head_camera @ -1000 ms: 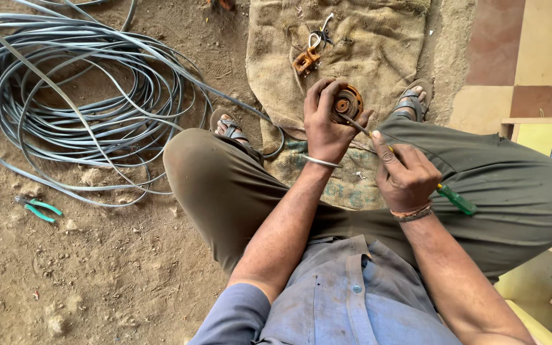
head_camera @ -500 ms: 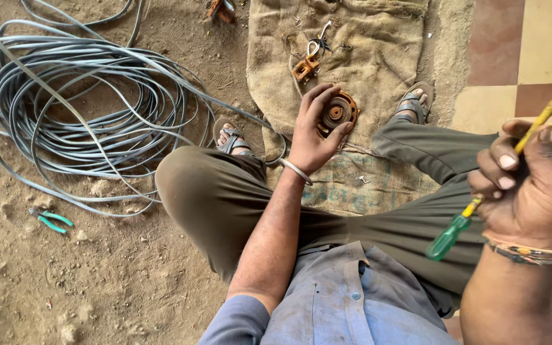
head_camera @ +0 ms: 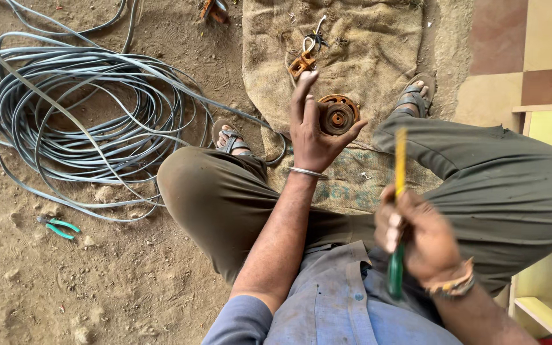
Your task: The person sits on the floor holding a rusty pulley wheel and uses a screwdriver and a mallet to drive a bushing out of its hub. They turn the pulley over, tap around the hub, then fit the pulley onto a wooden handle shaft and press the parts together by hand.
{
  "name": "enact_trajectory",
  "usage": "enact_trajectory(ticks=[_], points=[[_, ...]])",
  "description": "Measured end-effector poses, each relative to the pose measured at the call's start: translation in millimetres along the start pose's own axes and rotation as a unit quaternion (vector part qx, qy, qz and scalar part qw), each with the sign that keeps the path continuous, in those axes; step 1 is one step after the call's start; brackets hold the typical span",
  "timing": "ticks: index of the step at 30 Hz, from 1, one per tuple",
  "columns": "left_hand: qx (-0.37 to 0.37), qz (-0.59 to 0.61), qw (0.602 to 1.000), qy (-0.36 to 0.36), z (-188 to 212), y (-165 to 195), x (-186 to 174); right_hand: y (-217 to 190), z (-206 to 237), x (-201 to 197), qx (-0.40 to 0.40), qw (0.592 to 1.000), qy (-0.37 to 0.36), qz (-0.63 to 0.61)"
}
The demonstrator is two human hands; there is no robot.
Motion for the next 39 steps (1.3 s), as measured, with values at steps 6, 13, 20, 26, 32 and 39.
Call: enact_trajectory(ticks=[6, 13, 20, 26, 32, 39], points=[[-0.023, 0.093, 0.983, -0.159, 2.1, -2.5, 4.2, -65.1, -54.0, 13.0, -0.237, 0.971, 0.004, -0.022], [-0.088, 0.049, 0.995, -0.019, 27.1, 13.0, 12.6, -94.7, -153.4, 22.0, -0.313, 0.942, 0.064, -0.101], [-0.048, 0.001, 0.999, -0.019, 17.4, 12.6, 8.0, -86.2, -186.4, 41.2, -0.329, 0.938, 0.072, -0.079], [-0.059, 0.022, 0.998, -0.03, 10.2, 10.4, 8.9, -72.6, -185.7, 62.1, -0.353, 0.934, 0.038, -0.037], [-0.061, 0.037, 0.997, -0.025, 13.6, 9.9, 10.5, -75.5, -189.0, 58.6, -0.338, 0.939, 0.047, -0.032], [-0.056, 0.033, 0.998, -0.011, 12.4, 14.0, 14.5, -86.9, -193.6, 51.0, -0.35, 0.932, 0.043, -0.079]])
Point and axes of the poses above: each hand's wrist, its own z-axis away from the middle knuckle, its own x-axis out of the palm, y = z × x, the point moved 1 cm from there along -z, towards the middle knuckle, and after that the axes turned 15 degrees about y, right-handed, at the moved point
